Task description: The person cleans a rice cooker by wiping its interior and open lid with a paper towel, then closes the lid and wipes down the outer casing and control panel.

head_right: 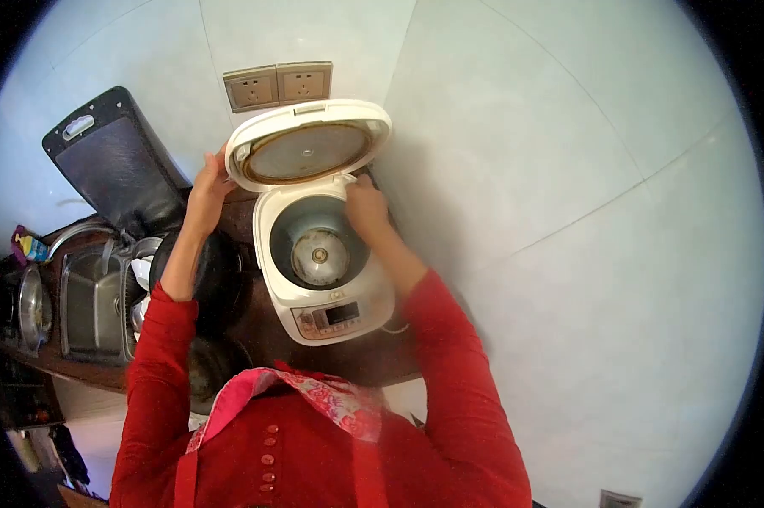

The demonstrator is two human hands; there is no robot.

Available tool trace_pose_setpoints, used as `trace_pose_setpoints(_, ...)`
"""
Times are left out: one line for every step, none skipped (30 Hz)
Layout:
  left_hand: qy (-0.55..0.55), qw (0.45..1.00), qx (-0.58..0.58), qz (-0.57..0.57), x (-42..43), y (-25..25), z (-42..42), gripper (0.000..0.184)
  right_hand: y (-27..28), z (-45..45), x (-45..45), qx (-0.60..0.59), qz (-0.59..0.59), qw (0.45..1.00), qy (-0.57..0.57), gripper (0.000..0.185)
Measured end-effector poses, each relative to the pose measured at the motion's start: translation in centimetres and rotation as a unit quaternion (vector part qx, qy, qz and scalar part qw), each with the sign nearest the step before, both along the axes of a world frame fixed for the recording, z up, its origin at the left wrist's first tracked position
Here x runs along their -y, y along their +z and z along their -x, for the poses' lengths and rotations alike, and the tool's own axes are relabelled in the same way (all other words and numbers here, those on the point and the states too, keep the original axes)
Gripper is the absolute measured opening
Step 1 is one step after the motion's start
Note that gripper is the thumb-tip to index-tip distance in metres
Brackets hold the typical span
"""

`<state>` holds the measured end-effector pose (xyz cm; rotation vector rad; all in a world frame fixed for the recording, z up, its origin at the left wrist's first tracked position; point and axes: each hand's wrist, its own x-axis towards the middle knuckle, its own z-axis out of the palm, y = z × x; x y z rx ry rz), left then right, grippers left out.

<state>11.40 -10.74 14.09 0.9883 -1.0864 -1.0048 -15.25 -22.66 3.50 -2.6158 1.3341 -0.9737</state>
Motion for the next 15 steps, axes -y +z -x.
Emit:
trace_pose_setpoints(0.013, 1.000, -0.005, 0.000, -0.7, -0.2, 0.7, 0.068, -0.4, 1.2, -0.9, 0.062, -0.024, 0.998, -0.004, 0.009)
trace_pose_setpoints(0.026, 1.000, -0.010, -0.001, -1.4, -0.3, 1.8, 0.069, -0.8, 2.5, -2.0, 0.122, -0.047, 0.991, -0.008, 0.010)
trace_pose_setpoints(0.039, 0.999, -0.015, -0.002, -2.2, -0.5, 2.7, 0.070, -0.6, 4.1, -4.1, 0.172, -0.094, 0.980, -0.038, 0.010)
trace_pose_setpoints(0.050, 0.998, -0.032, 0.021, -3.2, -2.5, 3.8, 0.069, -0.7, 6.0, -6.9, 0.218, -0.147, 0.963, -0.068, 0.010)
trace_pose_setpoints(0.062, 0.998, -0.006, 0.027, -3.9, -3.2, 4.4, 0.067, -0.8, 7.4, -8.5, 0.235, -0.107, 0.964, -0.060, 0.011)
trace_pose_setpoints(0.073, 0.997, 0.020, 0.034, -4.5, -3.9, 5.1, 0.064, -1.0, 8.5, -9.9, 0.252, -0.066, 0.964, -0.053, 0.013)
trace_pose_setpoints(0.085, 0.995, 0.029, 0.031, -4.9, -5.0, 5.6, 0.059, -1.2, 9.4, -11.4, 0.267, -0.049, 0.961, -0.056, 0.014)
trace_pose_setpoints(0.111, 0.987, 0.101, 0.053, -5.4, -5.7, 6.2, 0.054, -1.3, 10.2, -13.0, 0.280, -0.032, 0.958, -0.060, 0.015)
trace_pose_setpoints(0.115, 0.985, 0.116, 0.054, -5.9, -6.3, 6.8, 0.051, -1.3, 10.9, -14.2, 0.294, -0.013, 0.954, -0.065, 0.015)
trace_pose_setpoints(0.119, 0.983, 0.131, 0.054, -6.4, -6.7, 7.3, 0.049, -1.3, 11.3, -15.1, 0.300, -0.014, 0.951, -0.077, 0.016)
trace_pose_setpoints(0.121, 0.975, 0.178, 0.050, -6.9, -6.8, 7.6, 0.045, -1.1, 11.8, -16.0, 0.305, -0.017, 0.948, -0.089, 0.017)
trace_pose_setpoints(0.126, 0.971, 0.200, 0.043, -7.4, -7.3, 7.9, 0.046, -1.2, 12.1, -16.6, 0.310, -0.018, 0.945, -0.102, 0.017)
trace_pose_setpoints(0.130, 0.966, 0.222, 0.037, -7.8, -8.2, 8.2, 0.046, -1.3, 12.4, -16.9, 0.320, -0.030, 0.941, -0.104, 0.017)
trace_pose_setpoints(0.135, 0.960, 0.244, 0.031, -8.1, -9.0, 8.4, 0.046, -1.5, 12.7, -17.0, 0.330, -0.042, 0.937, -0.107, 0.016)
trace_pose_setpoints(0.136, 0.957, 0.255, 0.014, -8.5, -9.6, 8.5, 0.046, -1.5, 13.0, -17.2, 0.339, -0.053, 0.933, -0.109, 0.016)
